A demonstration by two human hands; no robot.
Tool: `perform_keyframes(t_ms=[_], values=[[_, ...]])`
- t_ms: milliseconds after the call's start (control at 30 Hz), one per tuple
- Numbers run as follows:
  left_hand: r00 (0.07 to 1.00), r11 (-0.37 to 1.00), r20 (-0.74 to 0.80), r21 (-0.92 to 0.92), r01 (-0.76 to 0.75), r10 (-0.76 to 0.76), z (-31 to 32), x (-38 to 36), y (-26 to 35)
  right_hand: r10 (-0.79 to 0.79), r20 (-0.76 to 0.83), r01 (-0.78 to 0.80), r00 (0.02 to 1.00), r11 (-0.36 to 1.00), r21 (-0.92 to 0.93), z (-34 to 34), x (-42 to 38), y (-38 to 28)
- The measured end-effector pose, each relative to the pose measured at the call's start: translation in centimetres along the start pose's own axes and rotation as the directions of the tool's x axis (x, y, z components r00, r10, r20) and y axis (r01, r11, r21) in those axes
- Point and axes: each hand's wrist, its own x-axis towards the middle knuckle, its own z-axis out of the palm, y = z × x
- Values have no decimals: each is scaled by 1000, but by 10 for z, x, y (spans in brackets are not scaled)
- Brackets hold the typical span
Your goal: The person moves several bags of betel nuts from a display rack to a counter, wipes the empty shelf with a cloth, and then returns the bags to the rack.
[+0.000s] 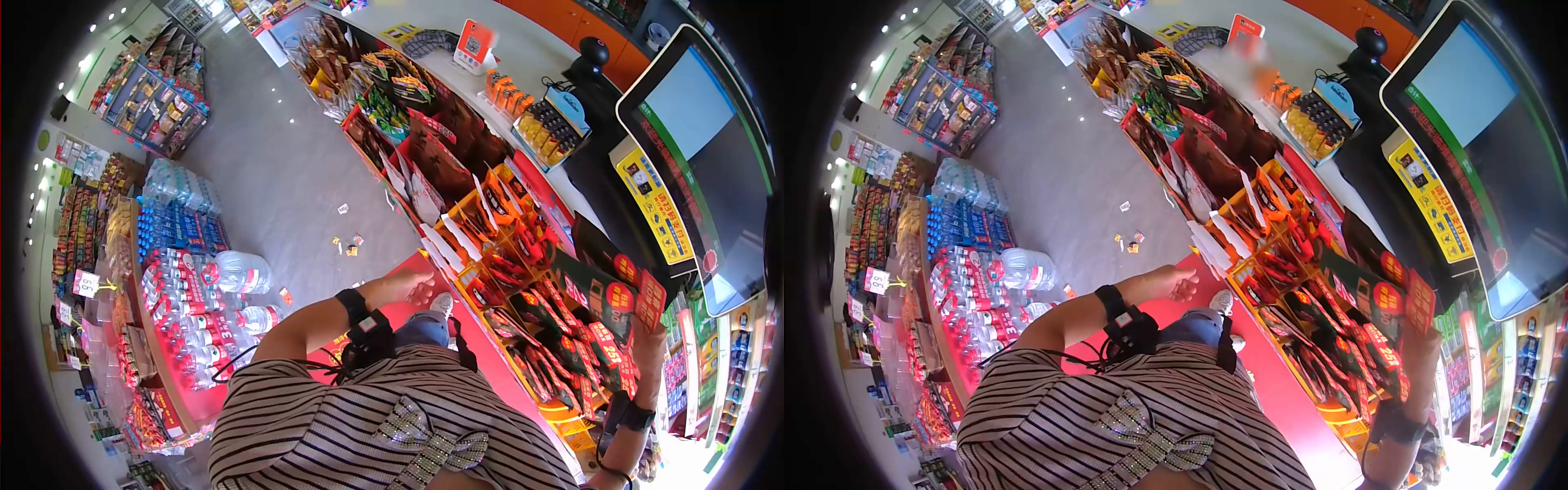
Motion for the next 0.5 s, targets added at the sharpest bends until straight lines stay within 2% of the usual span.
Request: perform_keyframes(t_ms=[33,67,167,267,300,333,367,433,467,500], values=[[1000,999,-29,34,-5,6,-2,-3,-2,43,9,-43,999,997,63,-3,-2,2],[999,999,-24,35,-21,22,-4,-7,-2,45,1,-45,999,999,1,-5,-4,4],[997,997,-68,73,-17,22,-4,-10,1,-83,-34,81,996,995,-54,-7,-5,21],[995,995,-79,85,-47,54,-3,-5,2,-57,84,70,995,985,-159,-5,4,20],[994,992,-94,116,-50,61,-2,-2,2,-234,-12,228,972,959,-167,5,12,39],[993,987,-95,151,-49,64,0,0,4,-242,4,240,970,960,-142,10,22,52],[994,981,-85,188,-45,62,3,4,4,-252,-14,230,968,901,-368,11,28,57],[992,983,-104,172,-59,78,11,7,5,-48,41,57,998,961,-270,4,23,19],[994,982,-82,180,-63,78,9,9,3,-153,-17,148,988,973,-177,4,22,16],[994,980,-68,188,-69,83,8,12,1,-139,-22,134,990,979,-154,2,23,17]])
